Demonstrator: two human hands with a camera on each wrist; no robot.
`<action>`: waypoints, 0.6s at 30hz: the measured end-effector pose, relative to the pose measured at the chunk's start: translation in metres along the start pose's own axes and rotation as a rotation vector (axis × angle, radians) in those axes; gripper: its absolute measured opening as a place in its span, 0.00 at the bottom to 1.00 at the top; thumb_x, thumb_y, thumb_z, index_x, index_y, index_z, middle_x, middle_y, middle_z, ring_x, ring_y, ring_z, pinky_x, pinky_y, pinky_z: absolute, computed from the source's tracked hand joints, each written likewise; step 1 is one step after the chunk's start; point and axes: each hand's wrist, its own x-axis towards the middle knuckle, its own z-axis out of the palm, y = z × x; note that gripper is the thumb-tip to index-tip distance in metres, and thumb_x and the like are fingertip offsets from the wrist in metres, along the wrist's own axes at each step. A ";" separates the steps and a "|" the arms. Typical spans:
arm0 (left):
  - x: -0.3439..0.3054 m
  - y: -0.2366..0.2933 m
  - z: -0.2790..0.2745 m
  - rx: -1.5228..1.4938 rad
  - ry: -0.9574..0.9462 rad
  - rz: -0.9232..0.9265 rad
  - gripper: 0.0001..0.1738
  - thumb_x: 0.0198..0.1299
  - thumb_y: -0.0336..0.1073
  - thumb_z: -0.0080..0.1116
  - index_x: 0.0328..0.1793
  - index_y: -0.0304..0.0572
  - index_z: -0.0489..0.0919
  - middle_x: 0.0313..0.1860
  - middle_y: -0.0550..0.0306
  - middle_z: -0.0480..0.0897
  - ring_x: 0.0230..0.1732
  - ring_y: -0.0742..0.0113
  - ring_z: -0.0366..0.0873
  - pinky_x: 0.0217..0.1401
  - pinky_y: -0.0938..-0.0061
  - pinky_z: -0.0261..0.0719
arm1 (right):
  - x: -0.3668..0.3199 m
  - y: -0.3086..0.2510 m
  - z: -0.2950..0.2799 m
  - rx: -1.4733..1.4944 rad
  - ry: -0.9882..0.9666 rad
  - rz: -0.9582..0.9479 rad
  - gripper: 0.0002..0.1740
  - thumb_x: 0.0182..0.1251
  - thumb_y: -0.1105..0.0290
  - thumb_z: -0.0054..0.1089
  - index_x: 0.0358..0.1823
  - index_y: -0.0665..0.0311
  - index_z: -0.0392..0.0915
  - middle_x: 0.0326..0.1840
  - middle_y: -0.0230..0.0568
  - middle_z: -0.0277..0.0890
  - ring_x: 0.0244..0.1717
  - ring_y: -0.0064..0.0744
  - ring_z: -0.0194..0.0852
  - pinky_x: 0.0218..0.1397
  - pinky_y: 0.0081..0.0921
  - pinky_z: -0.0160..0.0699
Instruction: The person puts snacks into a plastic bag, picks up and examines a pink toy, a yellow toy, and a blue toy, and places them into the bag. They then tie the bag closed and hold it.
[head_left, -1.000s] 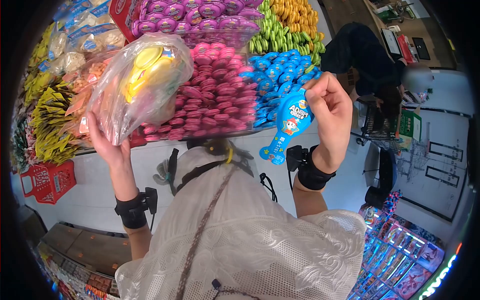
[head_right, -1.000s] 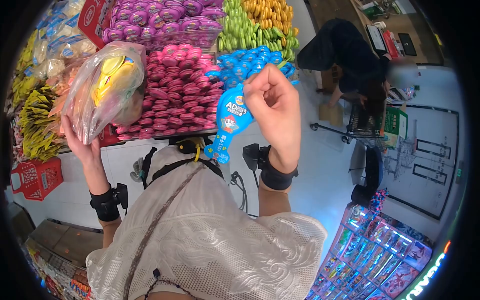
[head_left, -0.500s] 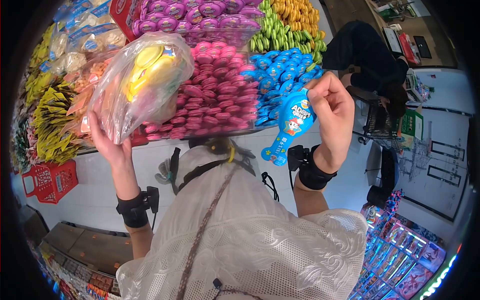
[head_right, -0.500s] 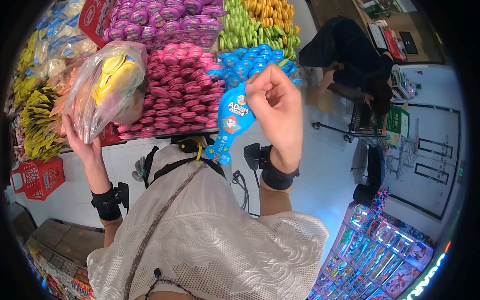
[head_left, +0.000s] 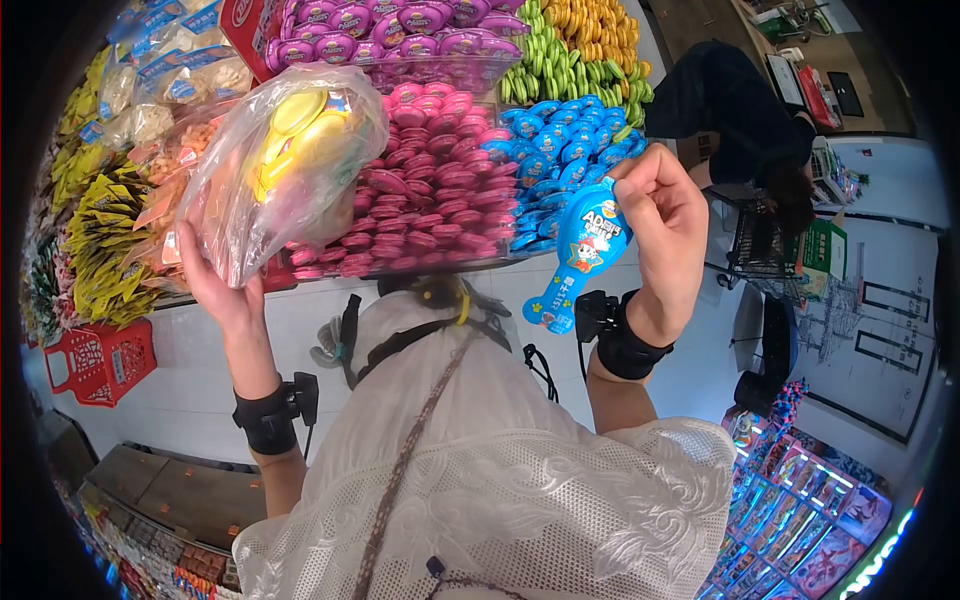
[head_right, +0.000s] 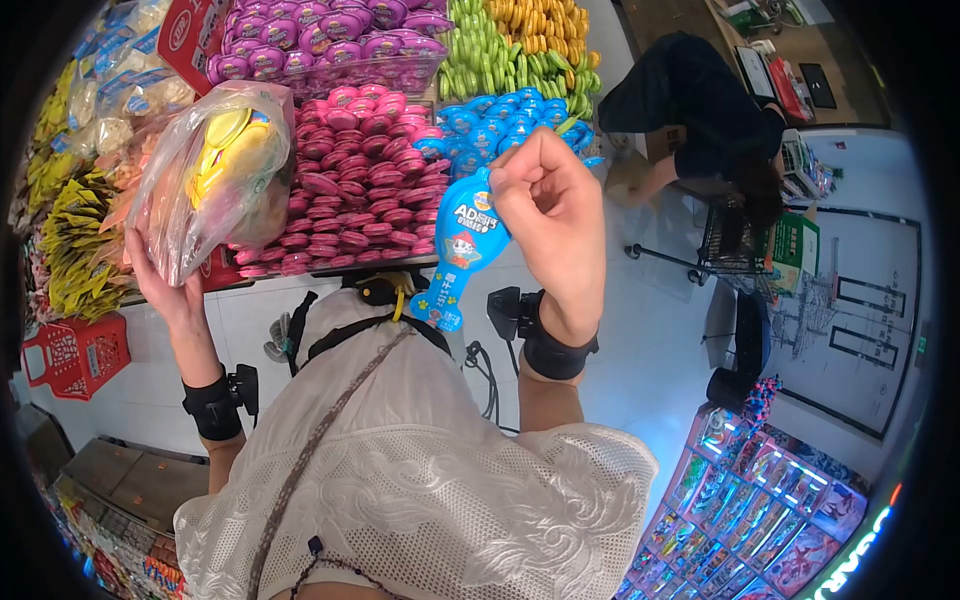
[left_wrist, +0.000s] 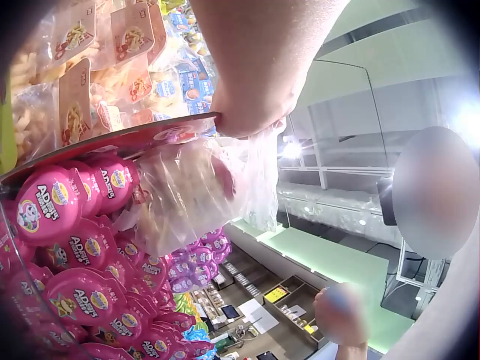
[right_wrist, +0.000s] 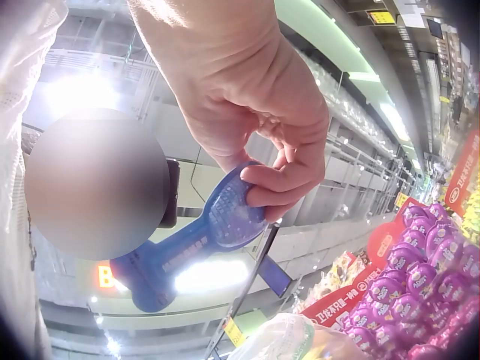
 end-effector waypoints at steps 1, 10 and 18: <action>0.000 0.000 0.000 0.003 -0.001 -0.001 0.27 0.63 0.47 0.28 0.59 0.31 0.59 0.55 0.44 0.66 0.54 0.56 0.67 0.55 0.64 0.67 | 0.000 0.000 0.000 0.000 -0.005 -0.001 0.04 0.55 0.79 0.47 0.25 0.65 0.64 0.27 0.31 0.66 0.25 0.11 0.53 0.28 0.10 0.51; 0.000 0.001 0.002 -0.006 0.000 -0.007 0.27 0.64 0.47 0.28 0.59 0.30 0.59 0.56 0.44 0.66 0.55 0.55 0.66 0.56 0.63 0.66 | 0.017 0.022 0.005 0.135 0.120 -0.072 0.04 0.62 0.72 0.45 0.30 0.64 0.63 0.24 0.29 0.60 0.26 0.14 0.52 0.28 0.11 0.52; 0.001 0.001 -0.001 0.005 0.003 -0.002 0.27 0.64 0.47 0.28 0.59 0.30 0.58 0.56 0.44 0.66 0.55 0.55 0.66 0.56 0.63 0.65 | 0.038 0.074 0.010 1.611 -0.231 0.352 0.16 0.62 0.59 0.42 0.37 0.68 0.62 0.27 0.34 0.53 0.28 0.24 0.50 0.29 0.19 0.56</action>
